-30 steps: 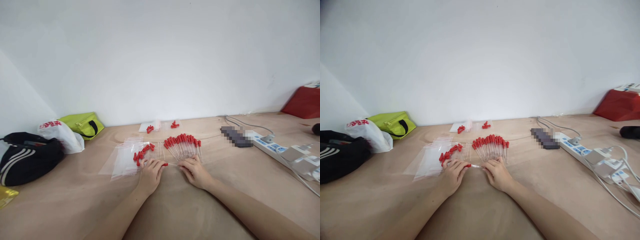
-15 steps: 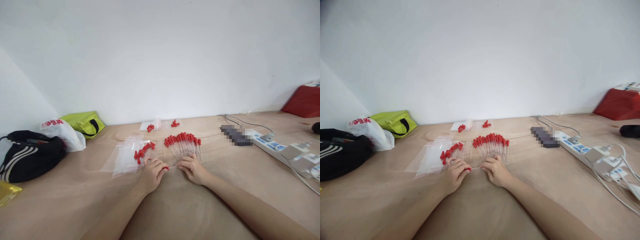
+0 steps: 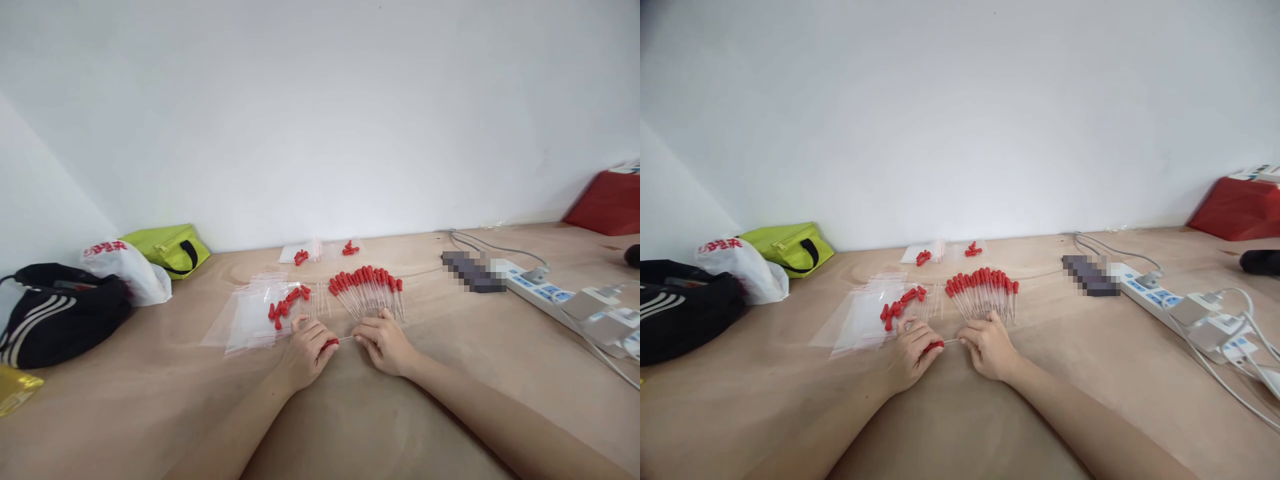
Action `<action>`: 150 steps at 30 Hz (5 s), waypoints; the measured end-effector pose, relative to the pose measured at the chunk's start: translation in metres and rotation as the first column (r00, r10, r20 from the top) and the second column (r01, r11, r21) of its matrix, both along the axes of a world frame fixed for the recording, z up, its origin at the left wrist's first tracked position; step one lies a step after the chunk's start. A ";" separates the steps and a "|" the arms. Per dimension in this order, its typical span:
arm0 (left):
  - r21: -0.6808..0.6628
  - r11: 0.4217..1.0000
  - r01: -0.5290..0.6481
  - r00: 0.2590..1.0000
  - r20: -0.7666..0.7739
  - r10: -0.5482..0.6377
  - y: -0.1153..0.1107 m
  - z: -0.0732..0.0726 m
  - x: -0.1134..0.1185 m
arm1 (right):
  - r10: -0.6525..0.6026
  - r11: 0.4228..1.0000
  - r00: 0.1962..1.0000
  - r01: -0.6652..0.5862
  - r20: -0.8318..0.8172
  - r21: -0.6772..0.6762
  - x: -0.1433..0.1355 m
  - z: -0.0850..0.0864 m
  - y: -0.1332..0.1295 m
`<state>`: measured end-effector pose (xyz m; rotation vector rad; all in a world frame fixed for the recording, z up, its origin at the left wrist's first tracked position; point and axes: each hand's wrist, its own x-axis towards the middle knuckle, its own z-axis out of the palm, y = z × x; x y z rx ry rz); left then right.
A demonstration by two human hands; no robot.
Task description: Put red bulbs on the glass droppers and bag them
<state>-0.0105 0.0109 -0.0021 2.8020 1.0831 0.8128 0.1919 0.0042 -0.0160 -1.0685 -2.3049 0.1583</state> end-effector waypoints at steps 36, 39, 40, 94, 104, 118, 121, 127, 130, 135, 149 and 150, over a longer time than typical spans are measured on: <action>0.048 0.611 -0.790 0.613 0.033 0.790 0.023 0.005 -0.037 | -0.716 0.693 0.697 0.716 0.039 -0.082 -0.028 0.013 0.068; 0.064 0.599 -0.798 0.599 -0.020 0.800 0.025 0.006 -0.039 | -0.635 0.770 0.771 0.637 0.042 -0.047 -0.038 0.014 0.061; 0.071 0.594 -0.801 0.594 -0.033 0.804 0.026 0.005 -0.040 | -0.609 0.790 0.791 0.611 0.058 -0.050 -0.043 0.015 0.059; -0.032 0.969 -0.246 0.969 0.020 0.246 -0.001 0.001 -0.012 | -0.018 0.999 0.998 0.020 -0.061 0.031 0.004 -0.003 -0.003; -0.029 0.988 -0.151 0.985 0.078 0.153 -0.003 0.004 -0.006 | 0.035 0.999 0.997 -0.036 -0.064 -0.014 0.001 -0.004 -0.001; -0.116 0.993 -0.006 0.999 0.040 0.011 -0.006 0.010 -0.005 | 0.049 0.999 0.998 -0.049 -0.048 -0.010 -0.001 0.000 0.001; -0.115 0.993 -0.008 0.999 0.037 0.012 -0.005 0.009 -0.005 | 0.035 0.999 0.999 -0.035 -0.036 0.012 -0.002 -0.001 0.001; -0.054 0.998 -0.023 0.996 0.080 0.027 -0.002 0.005 -0.004 | 0.018 0.999 1.000 -0.018 -0.006 0.044 -0.002 -0.004 0.002; -0.032 0.999 -0.029 0.996 0.078 0.031 -0.002 0.005 -0.005 | 0.026 0.998 0.999 -0.028 0.034 0.064 -0.002 -0.004 0.003; -0.012 0.999 -0.035 0.999 0.003 0.035 0.000 0.005 -0.006 | 0.005 0.992 0.994 -0.019 0.109 0.125 -0.005 -0.003 0.004; -0.035 0.999 0.012 0.997 -0.070 -0.014 0.002 0.005 -0.004 | 0.009 1.000 1.000 -0.009 0.020 0.002 -0.020 -0.004 0.001; -0.036 0.999 0.016 0.997 -0.069 -0.019 0.002 0.005 -0.004 | 0.019 1.000 1.000 -0.019 0.015 -0.010 -0.021 -0.004 0.001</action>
